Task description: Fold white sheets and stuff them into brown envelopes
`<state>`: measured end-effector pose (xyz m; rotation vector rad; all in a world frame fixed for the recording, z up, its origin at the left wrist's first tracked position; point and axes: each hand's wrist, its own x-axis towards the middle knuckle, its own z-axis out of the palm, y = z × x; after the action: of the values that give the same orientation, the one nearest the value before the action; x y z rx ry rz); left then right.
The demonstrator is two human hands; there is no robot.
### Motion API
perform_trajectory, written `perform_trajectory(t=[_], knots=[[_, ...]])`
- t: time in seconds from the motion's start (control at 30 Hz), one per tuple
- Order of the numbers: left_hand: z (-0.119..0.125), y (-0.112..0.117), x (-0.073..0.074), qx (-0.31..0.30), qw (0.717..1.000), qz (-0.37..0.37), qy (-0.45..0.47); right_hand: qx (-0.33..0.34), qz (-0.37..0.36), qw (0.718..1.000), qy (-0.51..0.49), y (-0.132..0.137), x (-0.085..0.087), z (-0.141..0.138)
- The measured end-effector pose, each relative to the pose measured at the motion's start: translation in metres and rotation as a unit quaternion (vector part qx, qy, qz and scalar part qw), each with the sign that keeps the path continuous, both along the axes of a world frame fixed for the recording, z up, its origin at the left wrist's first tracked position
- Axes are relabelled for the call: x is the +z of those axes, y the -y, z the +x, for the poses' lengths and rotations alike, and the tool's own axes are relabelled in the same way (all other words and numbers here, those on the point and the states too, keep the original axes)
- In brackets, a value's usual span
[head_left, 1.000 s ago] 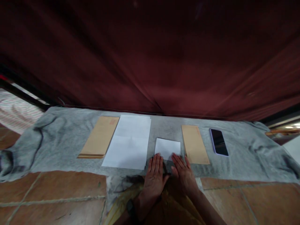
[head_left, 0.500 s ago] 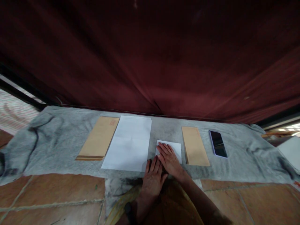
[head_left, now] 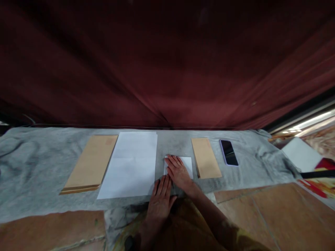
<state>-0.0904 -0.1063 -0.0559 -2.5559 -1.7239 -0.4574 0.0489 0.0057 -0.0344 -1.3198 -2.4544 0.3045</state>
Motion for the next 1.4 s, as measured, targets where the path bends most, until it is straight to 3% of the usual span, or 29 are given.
perform_trajectory(t=[0.33,0.53,0.83,1.1,1.27,1.4], knots=[[0.001,-0.002,0.006,0.004,1.000,0.008,0.010,-0.063,0.009,0.998,-0.013,0.036,-0.006,0.033],[0.002,0.003,0.013,0.027,0.999,0.005,0.020,-0.081,0.019,0.996,-0.007,0.046,-0.021,0.055],[0.009,0.006,0.018,0.061,0.998,0.002,-0.014,-0.140,0.060,0.985,-0.082,0.062,-0.040,0.060],[0.013,-0.001,0.023,0.061,0.998,-0.032,-0.009,-0.145,0.065,0.985,-0.064,0.065,-0.041,0.066],[0.017,-0.001,0.024,0.066,0.997,-0.034,-0.018,-0.143,0.088,0.986,-0.019,0.061,-0.031,0.058],[0.018,-0.001,0.030,0.065,0.997,-0.035,-0.022,-0.178,0.068,0.982,-0.001,0.051,-0.023,0.049]])
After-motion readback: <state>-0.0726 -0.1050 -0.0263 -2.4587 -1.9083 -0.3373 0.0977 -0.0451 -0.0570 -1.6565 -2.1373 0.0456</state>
